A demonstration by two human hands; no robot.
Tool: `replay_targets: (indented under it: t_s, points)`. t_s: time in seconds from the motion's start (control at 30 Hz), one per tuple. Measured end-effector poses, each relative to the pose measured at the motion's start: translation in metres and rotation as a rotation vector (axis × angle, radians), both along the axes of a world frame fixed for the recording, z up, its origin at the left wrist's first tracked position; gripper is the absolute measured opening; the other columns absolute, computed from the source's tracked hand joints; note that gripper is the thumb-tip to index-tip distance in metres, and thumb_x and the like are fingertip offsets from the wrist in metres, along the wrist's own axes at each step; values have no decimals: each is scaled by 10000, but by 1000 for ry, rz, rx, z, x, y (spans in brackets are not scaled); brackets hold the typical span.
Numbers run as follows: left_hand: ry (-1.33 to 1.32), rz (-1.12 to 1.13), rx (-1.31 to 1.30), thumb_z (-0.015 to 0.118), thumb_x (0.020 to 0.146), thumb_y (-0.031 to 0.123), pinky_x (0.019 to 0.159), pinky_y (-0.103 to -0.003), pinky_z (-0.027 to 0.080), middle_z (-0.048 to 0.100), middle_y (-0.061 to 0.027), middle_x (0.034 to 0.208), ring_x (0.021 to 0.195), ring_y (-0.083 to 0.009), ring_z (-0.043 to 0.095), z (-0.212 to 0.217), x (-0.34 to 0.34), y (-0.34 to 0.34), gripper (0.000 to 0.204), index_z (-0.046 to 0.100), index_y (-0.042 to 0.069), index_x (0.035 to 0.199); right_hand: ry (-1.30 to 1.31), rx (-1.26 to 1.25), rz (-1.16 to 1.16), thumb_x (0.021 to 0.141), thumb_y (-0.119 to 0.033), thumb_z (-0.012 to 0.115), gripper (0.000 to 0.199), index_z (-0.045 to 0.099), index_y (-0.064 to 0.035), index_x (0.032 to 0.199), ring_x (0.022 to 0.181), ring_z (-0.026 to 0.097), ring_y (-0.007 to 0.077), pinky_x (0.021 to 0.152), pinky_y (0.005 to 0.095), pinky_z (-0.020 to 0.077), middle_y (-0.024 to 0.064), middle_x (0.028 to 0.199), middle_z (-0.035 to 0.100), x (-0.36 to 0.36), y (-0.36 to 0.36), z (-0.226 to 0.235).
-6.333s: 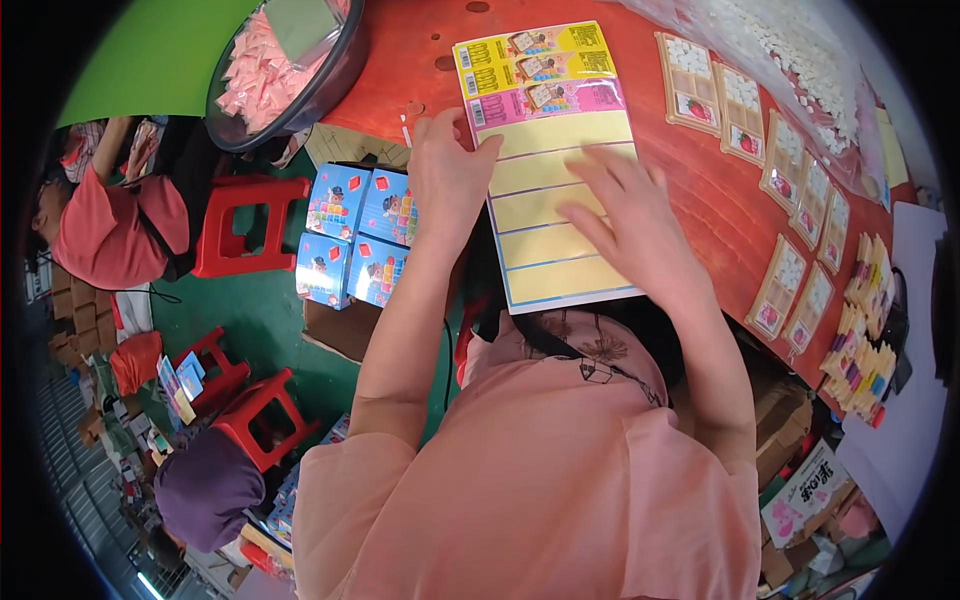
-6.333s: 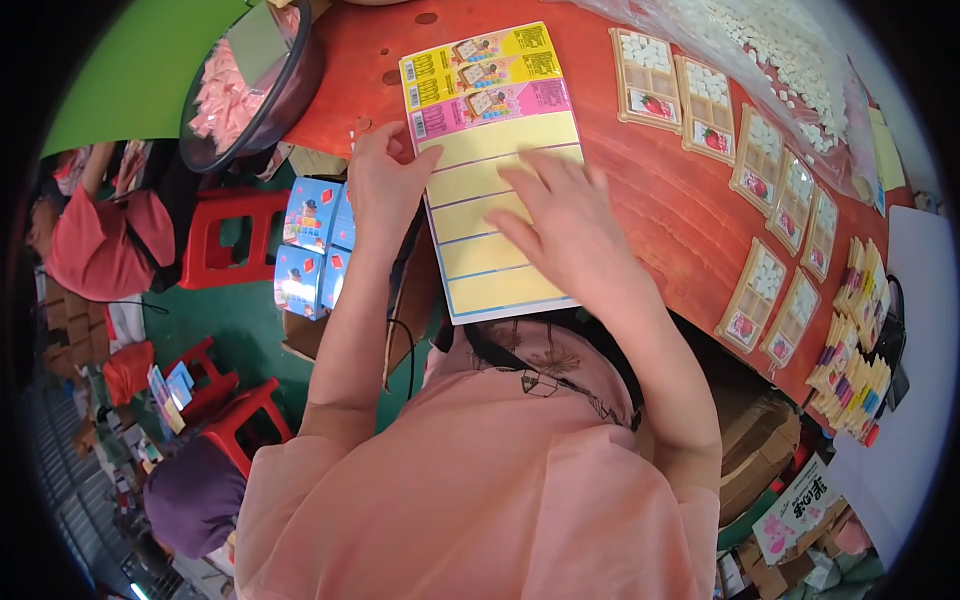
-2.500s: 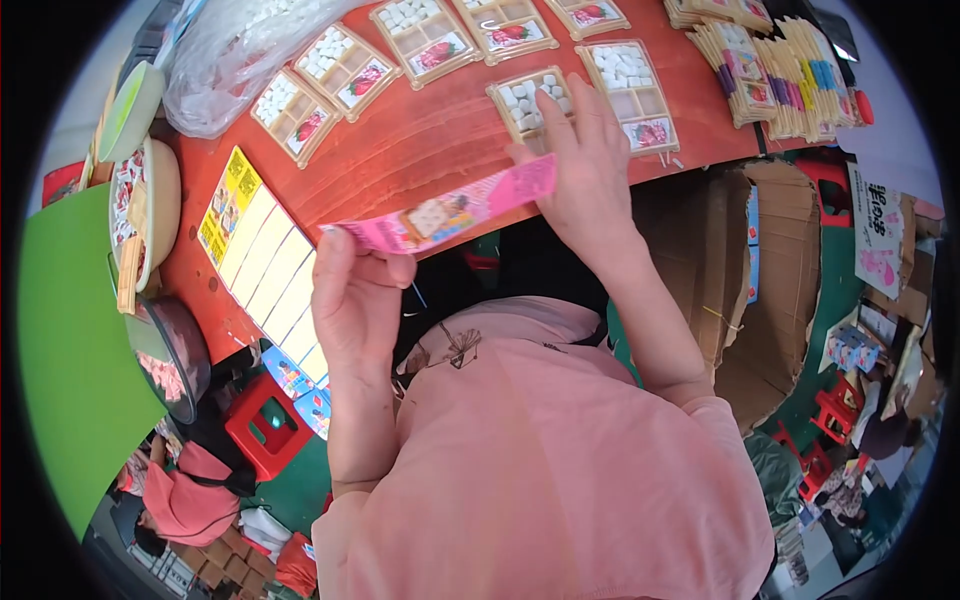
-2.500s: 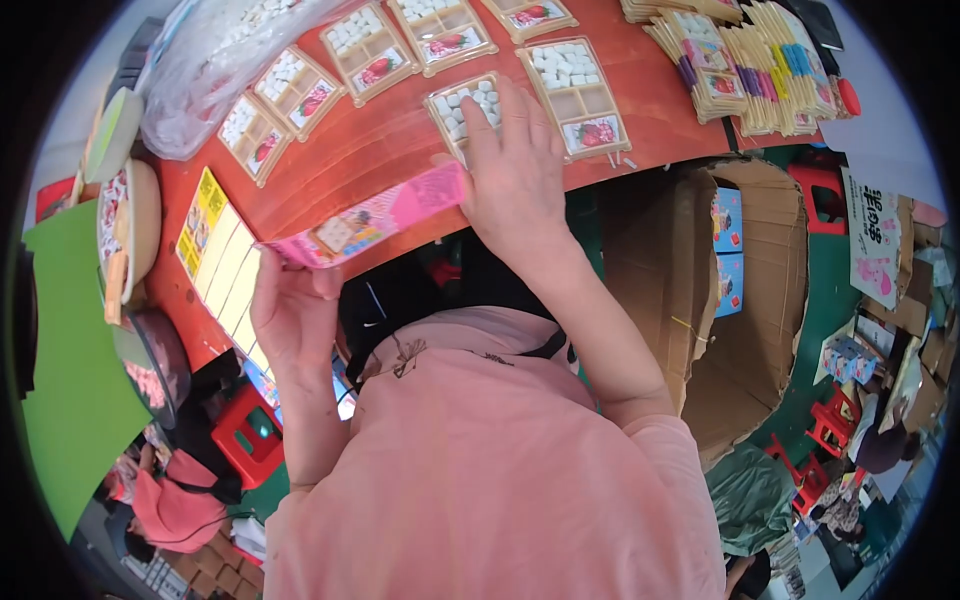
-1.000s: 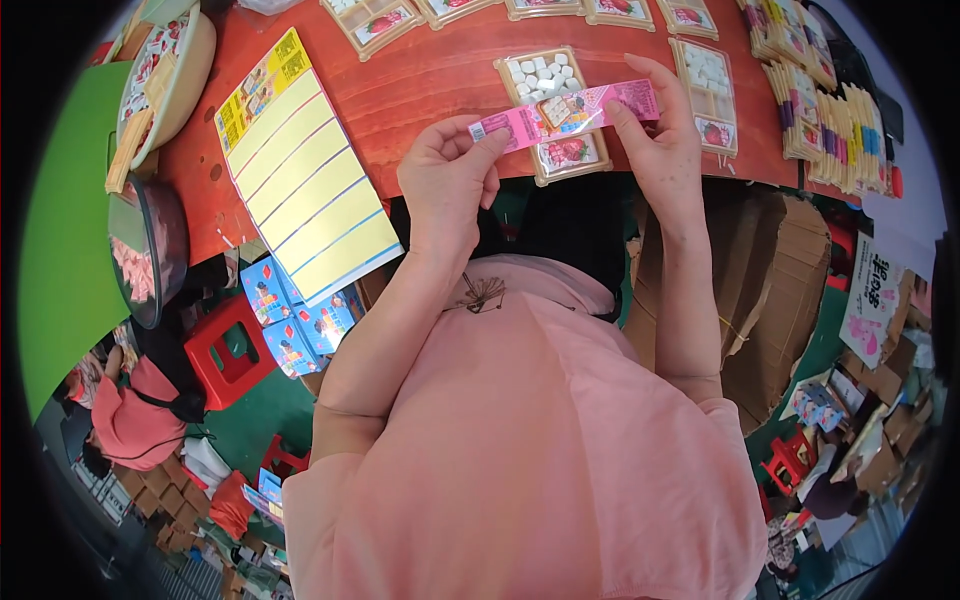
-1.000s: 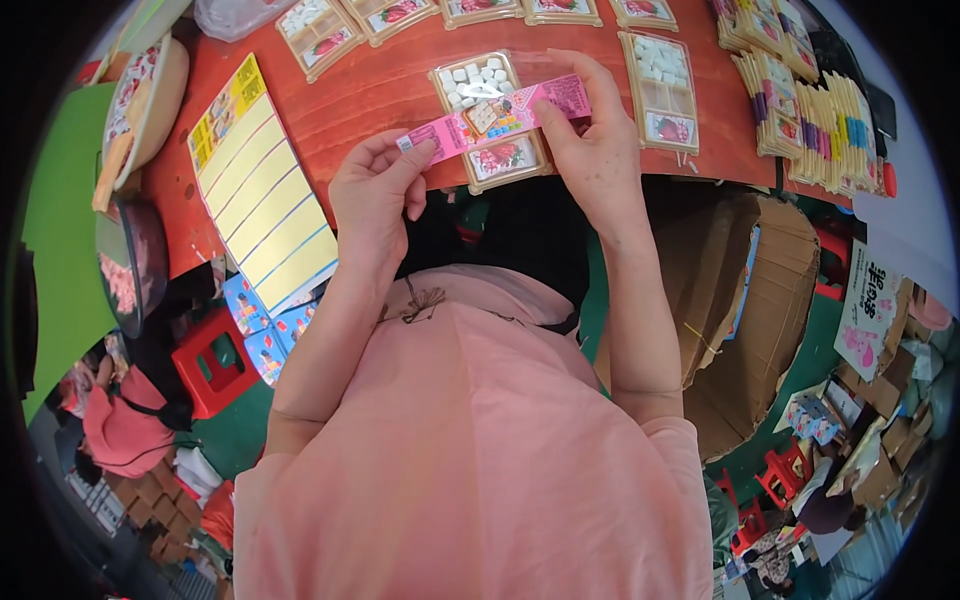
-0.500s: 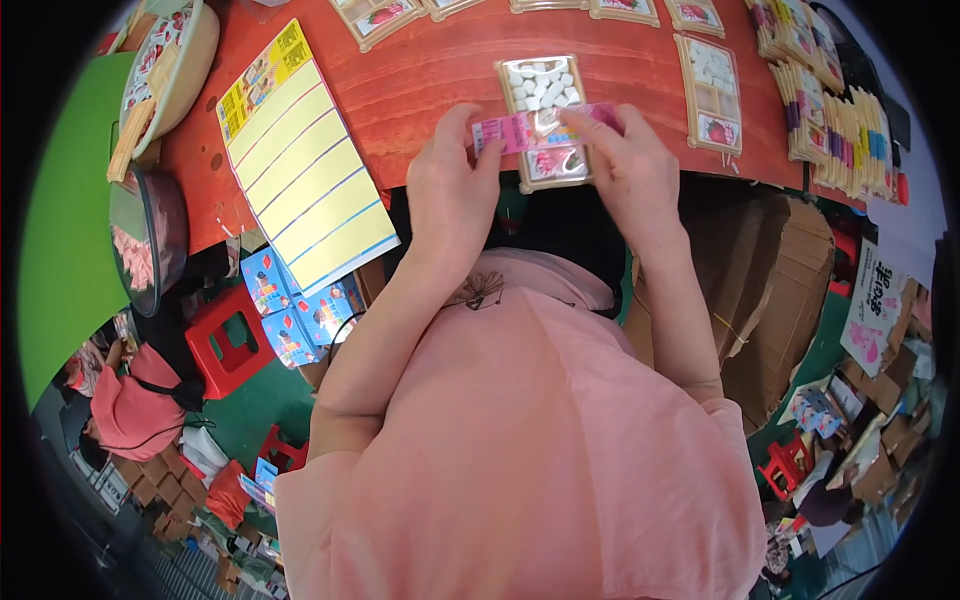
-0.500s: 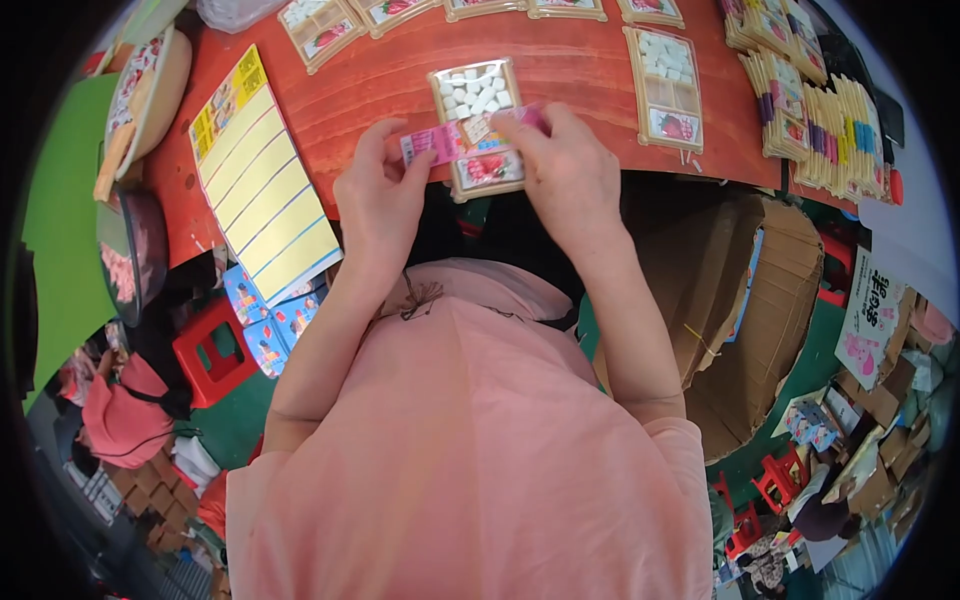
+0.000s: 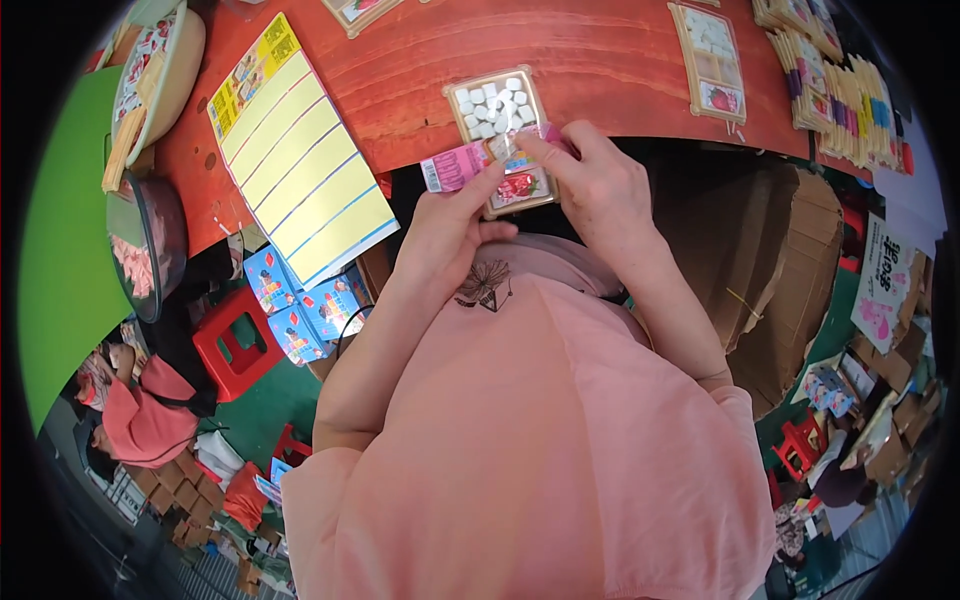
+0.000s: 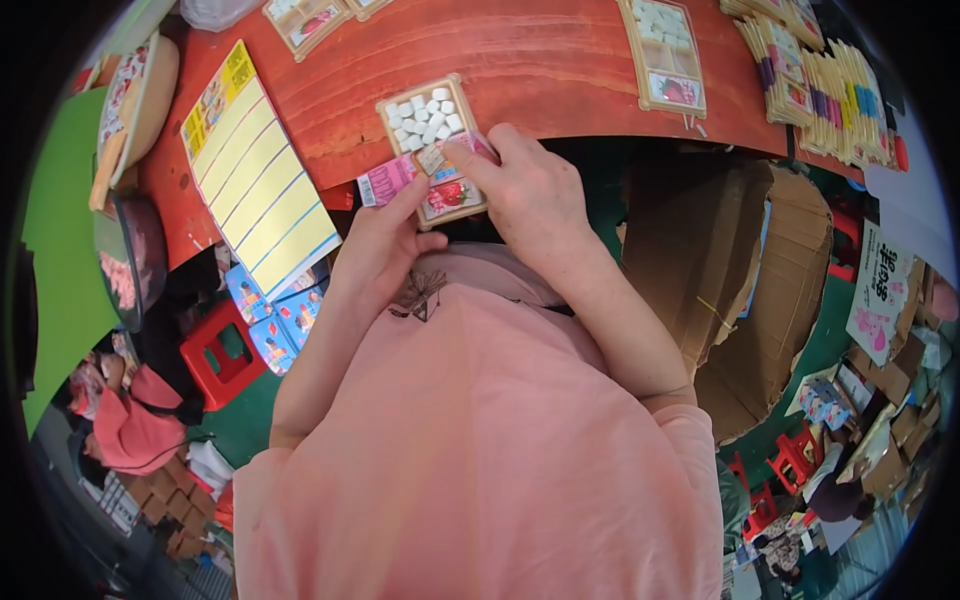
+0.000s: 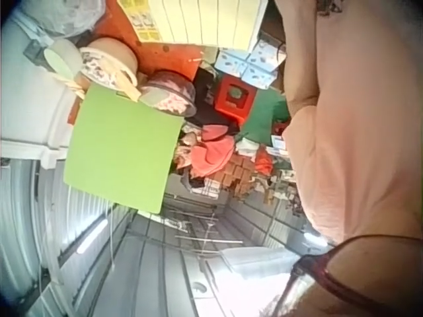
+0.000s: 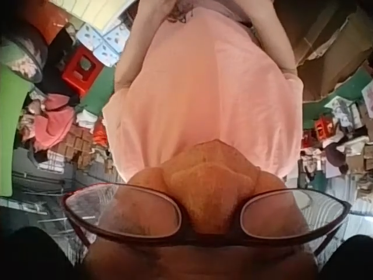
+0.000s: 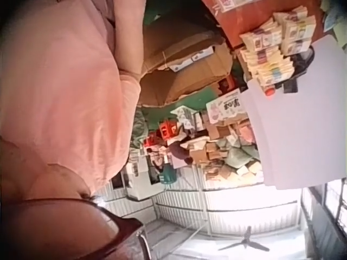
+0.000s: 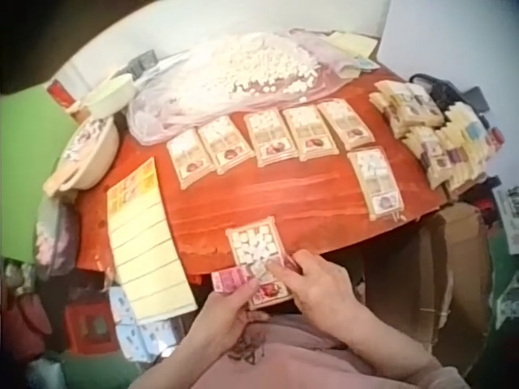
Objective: Manually wrapping and sealing small trays of marshmallows with decorative paper bands.
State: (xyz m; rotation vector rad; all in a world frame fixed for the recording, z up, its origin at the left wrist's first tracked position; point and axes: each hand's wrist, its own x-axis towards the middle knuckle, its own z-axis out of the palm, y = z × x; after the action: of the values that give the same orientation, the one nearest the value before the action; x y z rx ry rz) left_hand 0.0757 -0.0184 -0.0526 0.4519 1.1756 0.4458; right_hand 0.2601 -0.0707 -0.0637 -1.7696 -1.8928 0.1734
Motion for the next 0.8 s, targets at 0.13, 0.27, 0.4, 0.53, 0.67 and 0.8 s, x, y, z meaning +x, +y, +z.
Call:
replay_targets:
  t_s: [0.13,0.27,0.4,0.53,0.67,0.8]
  points:
    - [-183,59,11,702,952,173,617,-284,542,721,-84,1041,858,-161,693,-19,-8,0,291,647,25,1196,463,-83,-88,917,-3,623,359,630,-139,1249,738,637,143,593,303,511,34,894,612,0,-3,-5]
    - [-400,-49,157,672,965,148,640,-329,522,700,-83,1071,900,-182,673,-16,-16,-9,275,624,42,1215,1385,-247,-70,1010,-61,581,187,557,-43,1195,832,620,80,715,230,506,34,988,662,5,-10,-17]
    - [-442,-92,226,703,925,47,648,-319,547,712,-126,1041,863,-193,691,-4,-3,-10,217,655,4,1132,1862,-204,96,989,-86,628,198,577,-22,1169,907,653,129,794,290,557,56,1036,673,-3,-16,-22]
    - [-399,-179,417,723,910,28,684,-306,559,703,-116,1035,832,-181,680,-1,3,-13,191,662,-12,1087,1972,-223,207,989,-129,641,221,597,-10,1170,967,664,207,780,366,590,101,1104,655,0,-18,-8]
    - [-323,-186,508,720,920,41,694,-290,560,701,-93,987,781,-157,661,5,10,-18,171,666,-17,1072,1736,-224,41,1007,-128,613,232,591,-20,1210,964,655,168,802,304,558,93,1125,656,7,-29,-4]
    - [-307,-191,451,719,920,32,690,-278,558,702,-88,974,778,-144,655,6,14,-15,185,660,-18,1088,1833,-188,-181,991,-39,593,200,604,-3,1187,960,642,139,836,273,531,82,1143,643,-1,-36,7]
